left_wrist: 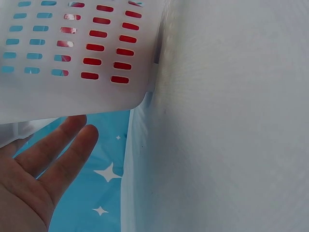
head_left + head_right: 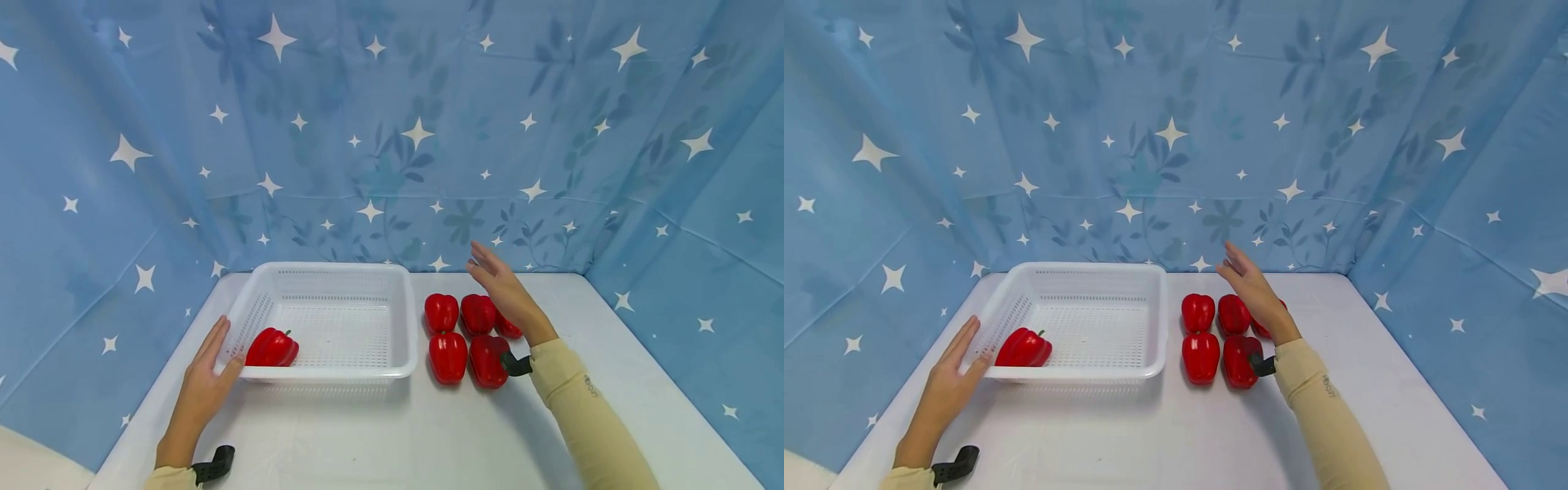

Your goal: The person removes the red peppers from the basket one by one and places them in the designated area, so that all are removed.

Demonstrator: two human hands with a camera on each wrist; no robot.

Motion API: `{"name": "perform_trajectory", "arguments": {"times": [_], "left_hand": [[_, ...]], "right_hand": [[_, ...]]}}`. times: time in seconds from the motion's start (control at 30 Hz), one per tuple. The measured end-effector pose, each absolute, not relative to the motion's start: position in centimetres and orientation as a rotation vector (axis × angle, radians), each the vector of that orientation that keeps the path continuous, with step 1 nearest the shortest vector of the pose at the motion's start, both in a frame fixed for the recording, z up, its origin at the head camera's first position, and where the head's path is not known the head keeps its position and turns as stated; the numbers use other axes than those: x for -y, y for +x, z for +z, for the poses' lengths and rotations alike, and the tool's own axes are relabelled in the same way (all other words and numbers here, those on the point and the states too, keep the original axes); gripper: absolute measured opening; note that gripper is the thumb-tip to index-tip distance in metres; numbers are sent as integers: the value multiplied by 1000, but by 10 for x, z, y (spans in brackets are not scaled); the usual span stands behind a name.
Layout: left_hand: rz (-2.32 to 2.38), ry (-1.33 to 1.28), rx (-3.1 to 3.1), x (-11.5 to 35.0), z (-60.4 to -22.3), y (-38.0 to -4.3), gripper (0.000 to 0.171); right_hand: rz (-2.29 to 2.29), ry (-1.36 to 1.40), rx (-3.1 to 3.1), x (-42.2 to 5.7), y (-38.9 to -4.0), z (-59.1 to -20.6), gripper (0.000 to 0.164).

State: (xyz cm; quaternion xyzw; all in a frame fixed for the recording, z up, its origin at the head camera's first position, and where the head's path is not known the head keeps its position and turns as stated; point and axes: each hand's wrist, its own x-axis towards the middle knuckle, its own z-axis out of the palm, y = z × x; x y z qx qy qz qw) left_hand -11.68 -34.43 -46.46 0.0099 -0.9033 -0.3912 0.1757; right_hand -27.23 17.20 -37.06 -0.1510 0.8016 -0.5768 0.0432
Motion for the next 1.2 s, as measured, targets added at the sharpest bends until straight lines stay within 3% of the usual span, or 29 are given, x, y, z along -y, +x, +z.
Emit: {"name": "perform_trajectory", "arguments": {"times": [1.2], "left_hand": [[-1158, 42, 2566, 348, -465, -119, 78]], "right_hand": [[-1706, -755, -2294, -40, -275, -350, 62]]}}
